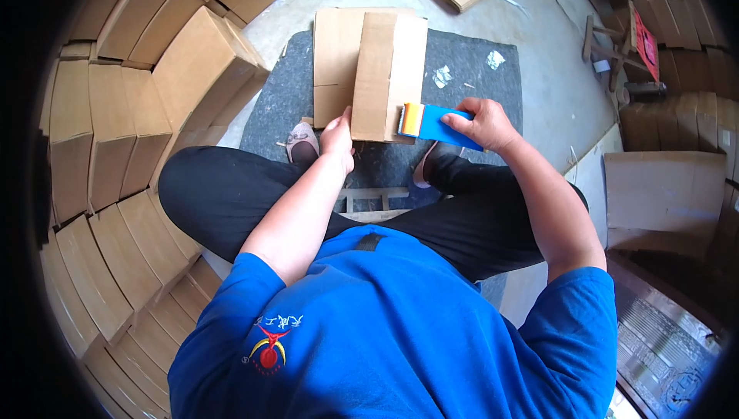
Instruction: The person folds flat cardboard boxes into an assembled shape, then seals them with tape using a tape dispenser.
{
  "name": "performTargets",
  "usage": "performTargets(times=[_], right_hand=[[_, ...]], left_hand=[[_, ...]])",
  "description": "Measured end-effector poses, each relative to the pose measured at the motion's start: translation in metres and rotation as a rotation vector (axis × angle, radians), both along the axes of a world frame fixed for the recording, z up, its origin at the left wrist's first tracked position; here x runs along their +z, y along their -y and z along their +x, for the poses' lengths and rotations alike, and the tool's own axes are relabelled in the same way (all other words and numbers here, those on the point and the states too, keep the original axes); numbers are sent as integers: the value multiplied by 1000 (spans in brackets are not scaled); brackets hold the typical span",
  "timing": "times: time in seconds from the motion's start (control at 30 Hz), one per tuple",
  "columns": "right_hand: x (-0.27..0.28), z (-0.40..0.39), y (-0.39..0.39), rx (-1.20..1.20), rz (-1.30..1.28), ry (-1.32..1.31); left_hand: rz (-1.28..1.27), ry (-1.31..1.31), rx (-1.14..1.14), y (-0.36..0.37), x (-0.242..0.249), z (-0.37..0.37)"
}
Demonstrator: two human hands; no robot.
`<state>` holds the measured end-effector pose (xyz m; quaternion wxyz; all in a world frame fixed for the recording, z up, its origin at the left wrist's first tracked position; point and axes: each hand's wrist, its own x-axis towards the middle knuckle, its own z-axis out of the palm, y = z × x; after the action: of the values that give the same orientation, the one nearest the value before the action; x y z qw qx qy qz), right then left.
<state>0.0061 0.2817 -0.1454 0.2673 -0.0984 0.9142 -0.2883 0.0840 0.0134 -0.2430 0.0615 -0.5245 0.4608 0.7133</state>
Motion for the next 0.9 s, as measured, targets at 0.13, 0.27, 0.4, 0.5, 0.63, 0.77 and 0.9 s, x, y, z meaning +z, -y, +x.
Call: performTargets(times=[0.13, 0.27, 0.4, 0.5, 0.63, 0.77, 0.9], right_hand=[[-3, -3, 1, -12, -13, -1], [2, -1, 1, 21, 11, -6], [7, 3, 3, 24, 10, 21], [6, 1, 3, 28, 9, 9], [6, -3, 4, 24, 4, -6], [27, -7, 8, 43, 24, 4], [63, -17, -17, 17, 108, 52]], left_hand=[[-62, 227, -75, 12, -12, -14], [-405, 92, -52, 21, -71, 2], [-1263, -732, -664, 11, 24, 10], [-1266, -586, -1229, -24, 56, 26], [-1347, -399, -1482, -26, 56, 24], [-1423, -303, -1548, -35, 52, 21], [-1447, -326, -1517, -34, 43, 17]])
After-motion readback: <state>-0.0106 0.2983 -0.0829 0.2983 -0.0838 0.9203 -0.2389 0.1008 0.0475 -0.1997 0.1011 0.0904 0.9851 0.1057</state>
